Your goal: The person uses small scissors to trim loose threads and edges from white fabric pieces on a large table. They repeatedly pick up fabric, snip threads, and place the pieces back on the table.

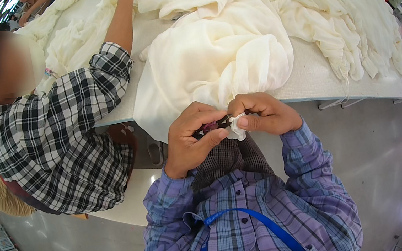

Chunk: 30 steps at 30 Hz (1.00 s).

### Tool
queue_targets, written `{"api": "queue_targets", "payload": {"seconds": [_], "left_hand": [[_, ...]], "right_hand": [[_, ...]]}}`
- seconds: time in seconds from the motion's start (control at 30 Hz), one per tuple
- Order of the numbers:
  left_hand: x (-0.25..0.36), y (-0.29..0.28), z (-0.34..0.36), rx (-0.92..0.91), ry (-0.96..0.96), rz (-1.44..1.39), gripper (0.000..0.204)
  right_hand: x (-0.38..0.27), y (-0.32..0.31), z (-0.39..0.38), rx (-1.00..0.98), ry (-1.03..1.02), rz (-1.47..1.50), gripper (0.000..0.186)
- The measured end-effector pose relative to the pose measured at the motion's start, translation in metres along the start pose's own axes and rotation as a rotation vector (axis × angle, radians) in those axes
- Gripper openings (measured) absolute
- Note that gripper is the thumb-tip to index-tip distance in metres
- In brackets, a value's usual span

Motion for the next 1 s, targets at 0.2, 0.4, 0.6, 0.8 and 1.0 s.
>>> {"api": "queue_targets", "payload": {"seconds": [0.2, 0.4, 0.6, 0.8, 1.0], "left_hand": [[-0.008, 0.0, 0.0, 0.044, -0.139, -0.04, 0.024], [-0.012, -0.001, -0.004, 0.055, -0.133, -0.07, 0.024], [-0.01, -0.004, -0.003, 0.066, -0.053, -0.119, 0.028], [-0.017, -0.003, -0.012, 0.088, -0.161, -0.277, 0.038], [-0.008, 0.002, -0.014, 0.122, -0.182, -0.087, 0.027]], "right_hand": [[0.005, 0.001, -0.001, -0.017, 0.011, -0.021, 0.031], [0.004, 0.002, -0.002, -0.02, 0.001, -0.01, 0.031], [0.005, -0.001, -0.002, -0.005, 0.01, -0.019, 0.028], [-0.002, 0.0, 0.002, 0.015, -0.049, -0.124, 0.021], [-0.004, 0.006, 0.003, 0.014, -0.049, -0.322, 0.015]]}}
Point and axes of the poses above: each hand's wrist, its own z-axis towards the middle knuckle, its own y-axis out of the palm, x = y × z, the point moved 10 cm from there along z, towards the middle knuckle, and after that the axes turned 13 degrees about -z, right-handed, at the moved point
